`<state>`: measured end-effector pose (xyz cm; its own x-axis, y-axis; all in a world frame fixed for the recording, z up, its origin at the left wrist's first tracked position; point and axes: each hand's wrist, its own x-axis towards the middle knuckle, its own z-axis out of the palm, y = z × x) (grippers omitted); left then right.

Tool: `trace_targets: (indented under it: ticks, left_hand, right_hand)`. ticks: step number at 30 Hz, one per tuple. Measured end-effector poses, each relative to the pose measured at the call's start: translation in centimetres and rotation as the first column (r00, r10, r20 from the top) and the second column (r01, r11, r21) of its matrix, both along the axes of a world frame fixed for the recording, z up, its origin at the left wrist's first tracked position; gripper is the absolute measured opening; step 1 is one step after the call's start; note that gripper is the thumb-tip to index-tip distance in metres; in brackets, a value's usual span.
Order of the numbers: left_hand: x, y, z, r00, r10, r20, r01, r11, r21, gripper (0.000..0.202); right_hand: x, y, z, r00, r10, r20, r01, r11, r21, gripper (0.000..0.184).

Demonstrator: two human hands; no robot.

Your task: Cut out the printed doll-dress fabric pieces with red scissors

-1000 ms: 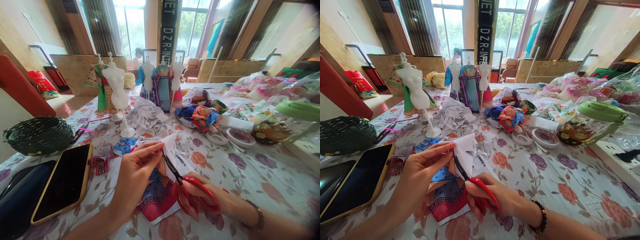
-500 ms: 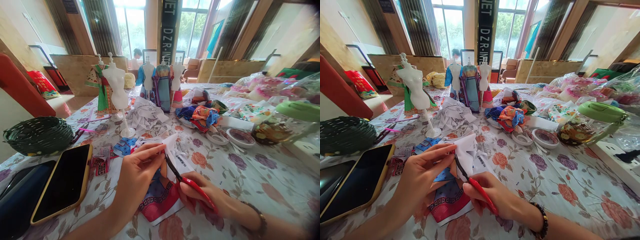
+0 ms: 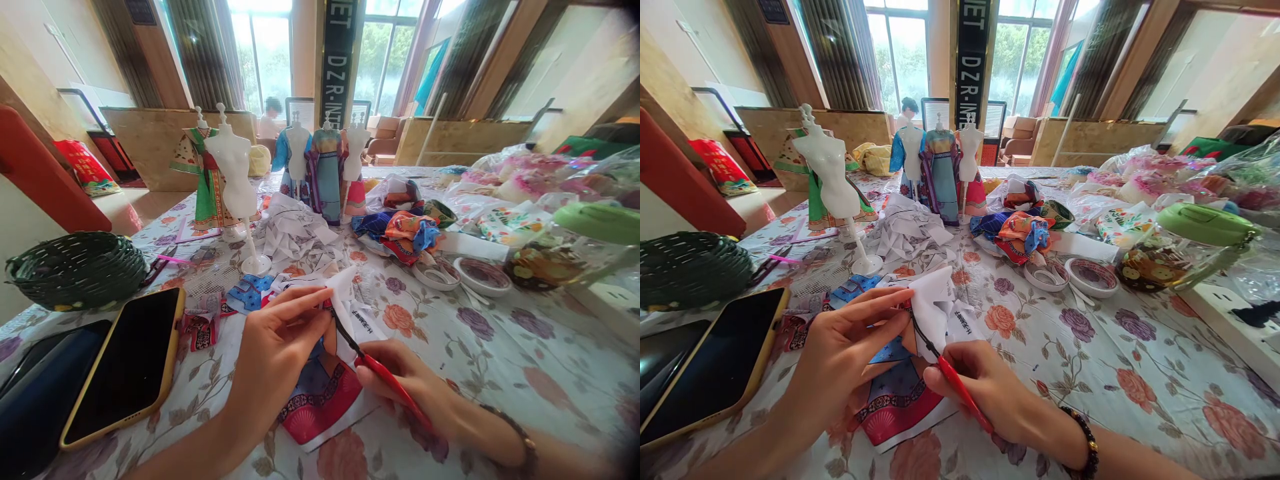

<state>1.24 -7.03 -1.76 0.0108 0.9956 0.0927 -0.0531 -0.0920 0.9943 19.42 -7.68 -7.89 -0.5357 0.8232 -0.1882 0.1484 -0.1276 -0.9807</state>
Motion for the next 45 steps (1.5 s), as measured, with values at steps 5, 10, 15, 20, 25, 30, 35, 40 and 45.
trace_targets:
  ticks: [5, 10, 15, 20, 25, 30, 35, 40, 45]
  left_hand:
    - [-0.1, 0.0, -0.1, 0.999, 0.036, -0.007, -0.036, 0.999, -0.019, 0.013]
    - [-0.1, 0.2, -0.2, 1.0, 0.018, -0.005, -0.018, 1.0, -0.005, 0.013]
    - [-0.1, 0.0, -0.2, 0.997, -0.052, 0.059, 0.053, 0.998, -0.018, 0.014]
    - [0.0, 0.1, -0.2, 0.999, -0.019, 0.044, 0.019, 1.0, -0.004, 0.016]
    - [0.0, 0.1, -0.4, 0.999, -0.007, 0.038, 0.006, 1.0, 0.005, 0.017]
    - [-0.1, 0.1, -0.5, 1.0, -0.007, 0.027, 0.007, 1.0, 0.002, 0.016]
    - [-0.1, 0.1, -0.5, 0.999, -0.012, 0.039, 0.012, 1.0, 0.003, 0.014]
    - [0.0, -0.1, -0.2, 1.0, 0.017, 0.01, -0.017, 1.0, -0.012, 0.014]
    - [-0.1, -0.1, -0.1, 1.0, 0.018, -0.003, -0.018, 1.0, -0.01, 0.013]
  right_hand:
    - [-0.1, 0.1, 0.3, 1.0, 0.0, 0.011, 0.0, 1.0, 0.027, 0.053]
    - [-0.1, 0.1, 0.3, 0.999, -0.02, 0.044, 0.016, 0.994, 0.106, 0.054]
    - [0.0, 0.1, 0.1, 0.998, -0.027, 0.056, 0.023, 0.997, 0.073, 0.056]
    - [0.1, -0.2, 0.2, 0.998, -0.029, 0.057, 0.031, 0.999, -0.043, 0.055]
    - [0.2, -0.2, 0.4, 0.998, -0.022, 0.061, 0.028, 0.996, -0.09, 0.055]
    - [0.3, -0.3, 0.5, 0.997, -0.026, 0.072, 0.033, 0.996, -0.084, 0.056]
    - [0.2, -0.5, 1.1, 0.991, -0.046, 0.129, 0.063, 0.989, -0.133, 0.055]
    - [0.2, -0.4, 1.4, 0.996, -0.022, 0.091, 0.032, 0.993, -0.109, 0.056]
    - [0.2, -0.2, 1.1, 0.998, 0.003, 0.061, 0.003, 0.996, -0.091, 0.057]
